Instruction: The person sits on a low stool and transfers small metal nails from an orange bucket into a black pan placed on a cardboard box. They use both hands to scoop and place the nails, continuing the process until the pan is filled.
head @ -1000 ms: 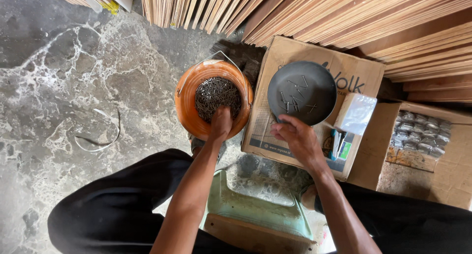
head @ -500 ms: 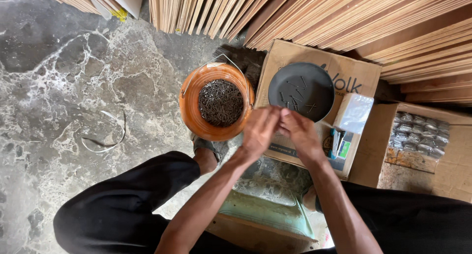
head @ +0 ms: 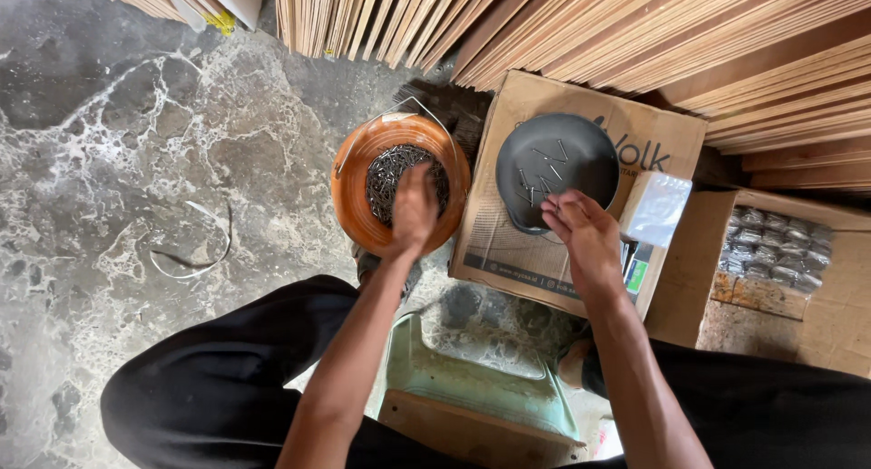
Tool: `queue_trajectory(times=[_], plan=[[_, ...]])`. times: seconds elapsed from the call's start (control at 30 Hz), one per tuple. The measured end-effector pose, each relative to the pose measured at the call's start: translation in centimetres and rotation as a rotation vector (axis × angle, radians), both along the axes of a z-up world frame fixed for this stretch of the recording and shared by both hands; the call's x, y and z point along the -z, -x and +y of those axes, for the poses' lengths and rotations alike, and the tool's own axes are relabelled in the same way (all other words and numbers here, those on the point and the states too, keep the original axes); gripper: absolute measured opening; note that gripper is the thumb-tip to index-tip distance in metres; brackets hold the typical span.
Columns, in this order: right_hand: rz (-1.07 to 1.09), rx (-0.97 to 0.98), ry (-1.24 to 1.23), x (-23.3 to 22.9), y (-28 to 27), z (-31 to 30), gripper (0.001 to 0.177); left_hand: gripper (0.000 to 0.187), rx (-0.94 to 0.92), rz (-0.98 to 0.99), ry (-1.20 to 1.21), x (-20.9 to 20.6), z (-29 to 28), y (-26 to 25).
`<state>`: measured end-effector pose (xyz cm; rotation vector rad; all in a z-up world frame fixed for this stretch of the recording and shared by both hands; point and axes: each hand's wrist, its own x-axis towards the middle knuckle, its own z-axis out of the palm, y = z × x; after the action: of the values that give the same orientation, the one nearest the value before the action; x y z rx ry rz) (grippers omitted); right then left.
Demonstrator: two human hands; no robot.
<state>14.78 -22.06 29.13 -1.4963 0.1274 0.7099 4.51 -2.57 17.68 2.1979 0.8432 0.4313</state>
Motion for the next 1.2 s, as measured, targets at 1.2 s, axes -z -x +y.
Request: queue_trajectory(times=[1.2], plan=[[-0.054, -0.330, 0.097, 0.1, 1.7, 0.3, 0.045, 0.033, 0.164, 0.310, 0.219, 14.0, 2.6, 4.8]])
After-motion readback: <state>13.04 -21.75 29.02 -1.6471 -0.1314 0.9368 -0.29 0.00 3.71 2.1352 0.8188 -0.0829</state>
